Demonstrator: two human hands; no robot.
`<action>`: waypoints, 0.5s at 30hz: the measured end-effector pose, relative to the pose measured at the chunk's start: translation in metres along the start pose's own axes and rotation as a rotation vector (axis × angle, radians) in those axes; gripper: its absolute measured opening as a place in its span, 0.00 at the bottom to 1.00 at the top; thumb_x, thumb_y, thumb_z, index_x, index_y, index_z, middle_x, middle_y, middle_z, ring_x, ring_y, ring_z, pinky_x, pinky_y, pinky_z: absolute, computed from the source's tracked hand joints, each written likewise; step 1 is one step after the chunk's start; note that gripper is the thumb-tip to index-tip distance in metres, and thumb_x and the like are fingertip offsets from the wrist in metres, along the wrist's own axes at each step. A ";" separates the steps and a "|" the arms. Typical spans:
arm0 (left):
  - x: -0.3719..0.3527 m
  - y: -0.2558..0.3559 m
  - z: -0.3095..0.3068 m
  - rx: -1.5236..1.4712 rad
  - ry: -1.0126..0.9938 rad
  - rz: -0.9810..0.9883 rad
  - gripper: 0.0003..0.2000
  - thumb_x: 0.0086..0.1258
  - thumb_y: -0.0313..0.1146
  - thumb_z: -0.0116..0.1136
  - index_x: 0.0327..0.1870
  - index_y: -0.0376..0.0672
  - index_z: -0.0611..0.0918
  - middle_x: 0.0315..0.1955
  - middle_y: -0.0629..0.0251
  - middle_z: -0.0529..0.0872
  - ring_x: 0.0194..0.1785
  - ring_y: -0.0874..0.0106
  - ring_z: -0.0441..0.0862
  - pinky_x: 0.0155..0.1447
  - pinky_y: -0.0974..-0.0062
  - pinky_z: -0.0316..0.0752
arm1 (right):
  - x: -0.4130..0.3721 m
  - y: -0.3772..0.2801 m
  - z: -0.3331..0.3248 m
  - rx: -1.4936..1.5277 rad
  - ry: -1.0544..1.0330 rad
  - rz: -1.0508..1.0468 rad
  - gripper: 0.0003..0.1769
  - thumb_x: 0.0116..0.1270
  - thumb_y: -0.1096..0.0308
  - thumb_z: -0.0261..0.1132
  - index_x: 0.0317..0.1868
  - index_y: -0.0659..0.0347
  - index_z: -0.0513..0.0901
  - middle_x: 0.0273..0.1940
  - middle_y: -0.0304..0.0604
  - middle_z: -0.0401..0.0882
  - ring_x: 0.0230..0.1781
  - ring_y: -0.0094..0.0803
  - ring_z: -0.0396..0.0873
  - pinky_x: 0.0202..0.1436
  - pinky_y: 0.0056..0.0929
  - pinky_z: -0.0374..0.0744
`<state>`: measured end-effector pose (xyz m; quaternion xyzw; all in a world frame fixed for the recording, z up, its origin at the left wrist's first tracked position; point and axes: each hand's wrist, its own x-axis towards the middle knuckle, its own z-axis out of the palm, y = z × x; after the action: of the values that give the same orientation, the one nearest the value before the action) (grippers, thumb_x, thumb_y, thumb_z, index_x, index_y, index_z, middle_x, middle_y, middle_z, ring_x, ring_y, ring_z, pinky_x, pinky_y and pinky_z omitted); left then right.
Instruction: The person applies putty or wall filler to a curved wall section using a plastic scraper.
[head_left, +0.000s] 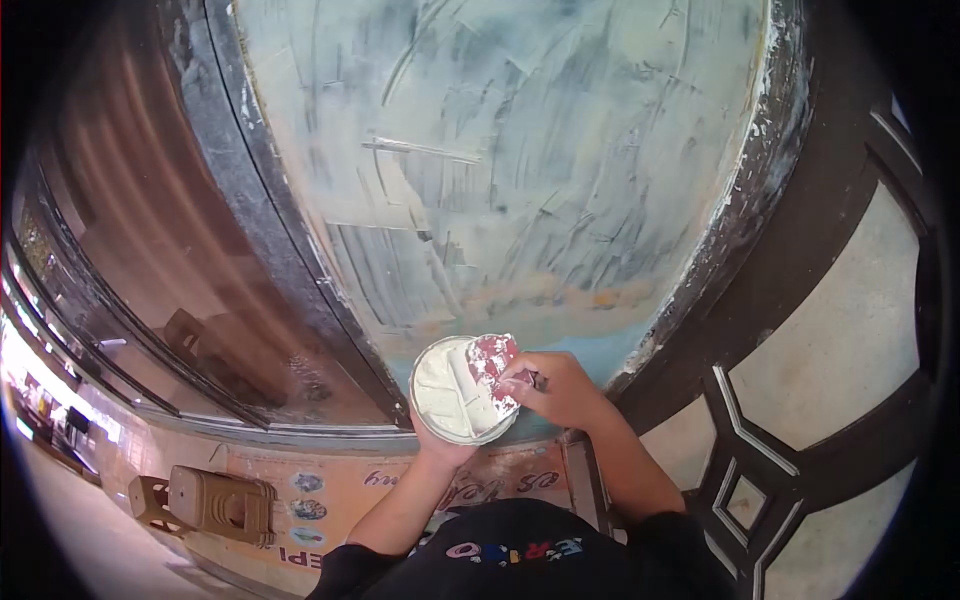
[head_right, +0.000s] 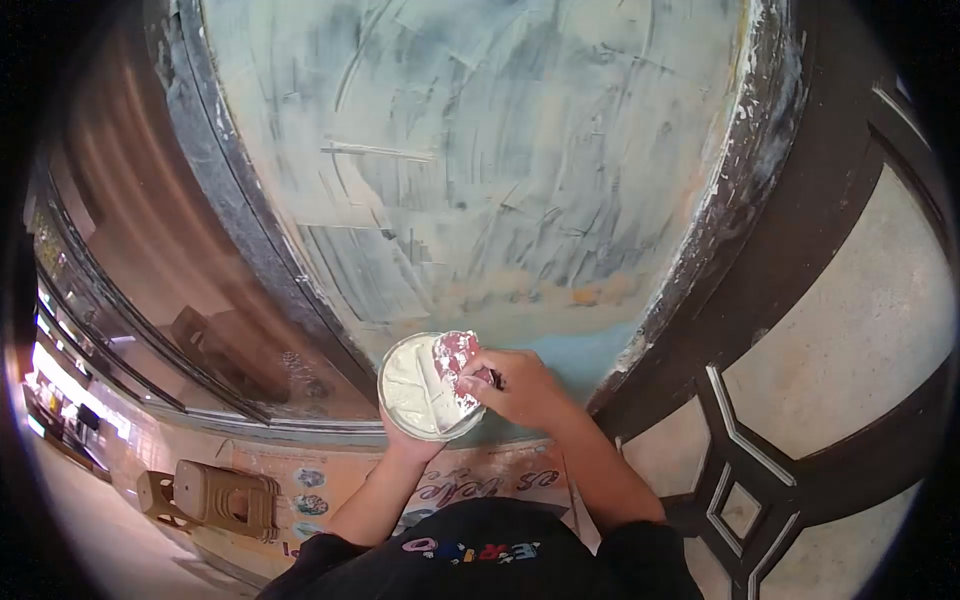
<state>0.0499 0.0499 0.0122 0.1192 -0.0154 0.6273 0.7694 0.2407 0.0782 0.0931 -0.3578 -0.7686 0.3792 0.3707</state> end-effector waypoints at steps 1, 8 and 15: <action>-0.001 0.004 0.002 0.065 0.056 0.016 0.33 0.77 0.58 0.37 0.75 0.45 0.68 0.73 0.55 0.70 0.74 0.53 0.68 0.77 0.48 0.62 | 0.003 0.002 0.009 -0.083 0.026 -0.072 0.08 0.67 0.64 0.70 0.40 0.58 0.85 0.30 0.45 0.83 0.28 0.35 0.78 0.36 0.33 0.76; -0.016 0.031 -0.007 0.057 0.080 -0.069 0.34 0.77 0.61 0.37 0.76 0.49 0.67 0.74 0.59 0.68 0.75 0.53 0.67 0.77 0.46 0.62 | 0.008 -0.026 0.038 -0.195 0.140 0.167 0.20 0.67 0.66 0.69 0.58 0.58 0.78 0.35 0.52 0.83 0.31 0.43 0.82 0.40 0.33 0.78; -0.015 0.044 -0.013 -0.018 0.103 -0.139 0.33 0.78 0.58 0.35 0.77 0.48 0.65 0.76 0.56 0.66 0.76 0.51 0.65 0.78 0.43 0.58 | -0.006 0.004 0.052 0.139 0.398 0.043 0.24 0.71 0.67 0.67 0.65 0.63 0.75 0.37 0.44 0.86 0.34 0.22 0.79 0.39 0.28 0.78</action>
<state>0.0020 0.0459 0.0037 0.0808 0.0268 0.5774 0.8120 0.2011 0.0582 0.0651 -0.4157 -0.6443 0.3610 0.5308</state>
